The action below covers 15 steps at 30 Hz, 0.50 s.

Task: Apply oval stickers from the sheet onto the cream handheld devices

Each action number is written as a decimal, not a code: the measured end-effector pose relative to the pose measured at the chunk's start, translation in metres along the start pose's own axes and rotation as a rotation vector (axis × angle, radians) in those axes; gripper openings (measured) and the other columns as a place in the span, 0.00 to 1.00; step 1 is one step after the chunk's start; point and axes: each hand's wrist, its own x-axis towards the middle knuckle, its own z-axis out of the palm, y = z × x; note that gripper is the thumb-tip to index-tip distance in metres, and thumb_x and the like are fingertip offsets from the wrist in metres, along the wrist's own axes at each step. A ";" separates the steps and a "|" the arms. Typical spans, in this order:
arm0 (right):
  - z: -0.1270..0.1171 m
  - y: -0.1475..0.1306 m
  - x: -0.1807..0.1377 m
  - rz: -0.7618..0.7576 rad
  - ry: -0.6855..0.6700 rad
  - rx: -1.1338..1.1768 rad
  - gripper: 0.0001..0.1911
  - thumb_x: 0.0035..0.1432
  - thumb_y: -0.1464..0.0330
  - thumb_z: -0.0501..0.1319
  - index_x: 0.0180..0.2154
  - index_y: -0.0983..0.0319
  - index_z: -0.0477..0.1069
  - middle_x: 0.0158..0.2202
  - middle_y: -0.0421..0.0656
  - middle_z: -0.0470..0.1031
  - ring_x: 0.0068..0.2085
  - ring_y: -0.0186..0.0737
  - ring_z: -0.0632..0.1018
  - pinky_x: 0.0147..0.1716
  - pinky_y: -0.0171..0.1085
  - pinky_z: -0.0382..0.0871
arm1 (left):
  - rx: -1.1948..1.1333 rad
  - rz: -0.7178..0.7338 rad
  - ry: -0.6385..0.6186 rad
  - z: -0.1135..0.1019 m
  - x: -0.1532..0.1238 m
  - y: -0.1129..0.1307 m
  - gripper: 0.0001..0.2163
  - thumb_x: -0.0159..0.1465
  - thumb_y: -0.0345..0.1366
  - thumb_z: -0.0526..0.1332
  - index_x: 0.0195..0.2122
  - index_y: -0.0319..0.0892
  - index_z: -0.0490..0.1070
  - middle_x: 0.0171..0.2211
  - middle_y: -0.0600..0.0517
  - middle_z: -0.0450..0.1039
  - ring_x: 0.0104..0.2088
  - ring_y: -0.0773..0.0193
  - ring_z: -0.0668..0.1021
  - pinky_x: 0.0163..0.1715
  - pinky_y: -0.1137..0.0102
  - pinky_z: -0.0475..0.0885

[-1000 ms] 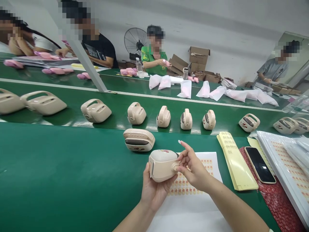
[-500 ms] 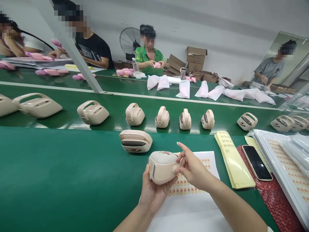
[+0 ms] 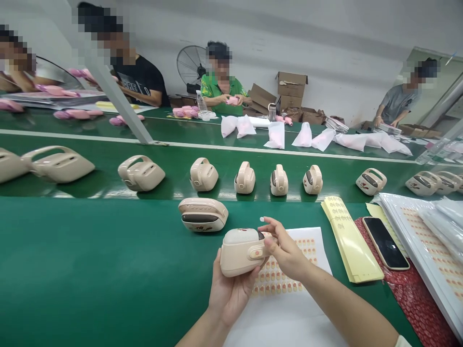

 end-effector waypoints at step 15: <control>0.008 0.016 0.002 -0.100 0.206 -0.215 0.26 0.57 0.60 0.51 0.56 0.61 0.51 0.50 0.50 0.61 0.52 0.44 0.65 0.52 0.48 0.59 | 0.091 0.174 0.045 0.003 -0.003 -0.003 0.19 0.66 0.42 0.45 0.52 0.44 0.67 0.50 0.42 0.71 0.47 0.52 0.74 0.43 0.62 0.72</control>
